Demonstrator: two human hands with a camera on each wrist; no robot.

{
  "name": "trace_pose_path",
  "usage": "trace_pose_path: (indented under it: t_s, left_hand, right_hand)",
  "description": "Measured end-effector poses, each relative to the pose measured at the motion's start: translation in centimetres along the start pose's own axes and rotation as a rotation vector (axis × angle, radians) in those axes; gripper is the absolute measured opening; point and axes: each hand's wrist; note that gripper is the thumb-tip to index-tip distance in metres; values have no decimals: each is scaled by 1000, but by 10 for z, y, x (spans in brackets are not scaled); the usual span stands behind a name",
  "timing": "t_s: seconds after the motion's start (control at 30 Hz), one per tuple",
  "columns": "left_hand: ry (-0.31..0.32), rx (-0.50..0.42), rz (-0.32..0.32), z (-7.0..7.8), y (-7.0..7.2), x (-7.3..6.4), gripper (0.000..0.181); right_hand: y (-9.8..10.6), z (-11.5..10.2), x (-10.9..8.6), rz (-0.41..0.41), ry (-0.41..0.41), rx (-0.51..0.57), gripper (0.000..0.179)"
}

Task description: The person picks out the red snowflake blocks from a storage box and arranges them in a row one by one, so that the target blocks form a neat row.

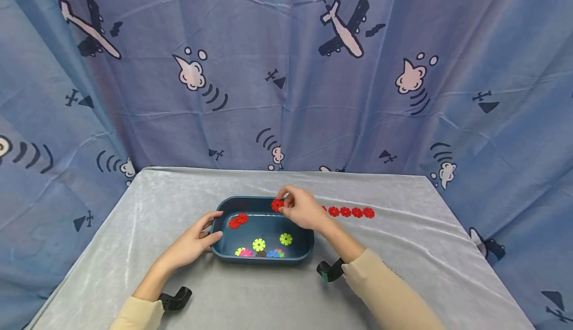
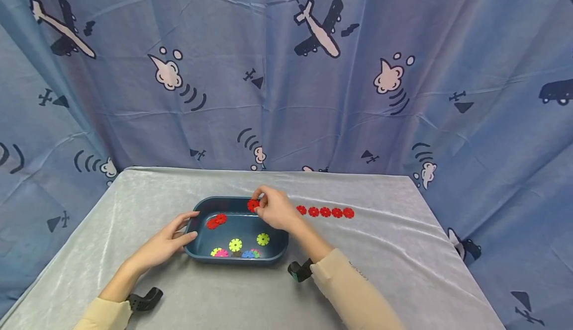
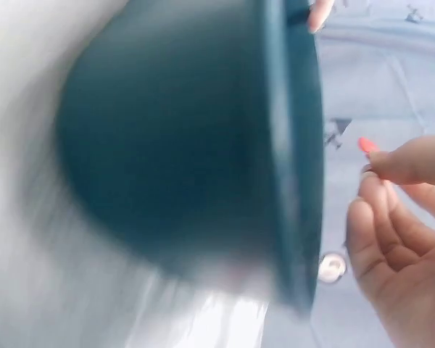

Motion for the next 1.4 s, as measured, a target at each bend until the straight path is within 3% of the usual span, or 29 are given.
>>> trace_pose_path:
  t_s: [0.3,0.83,1.4]
  left_hand:
    - [-3,9,-3,1,1,-1,60]
    - [-3,4,-5,0,1,-1,60]
    - [-3,11,4,1,2,0,58]
  right_hand:
    - [30,23,-24,86,-18,-38,19]
    - [82,69,-68,152,-111,-138,20]
    - [122,106,-119,208,-219,-208,24]
Point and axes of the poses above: each hand's wrist, its own x-axis towards the middle knuckle, its own y-axis out of the back of the hand, z = x × y, and after that the axes turned 15 degrees about y, right-handed
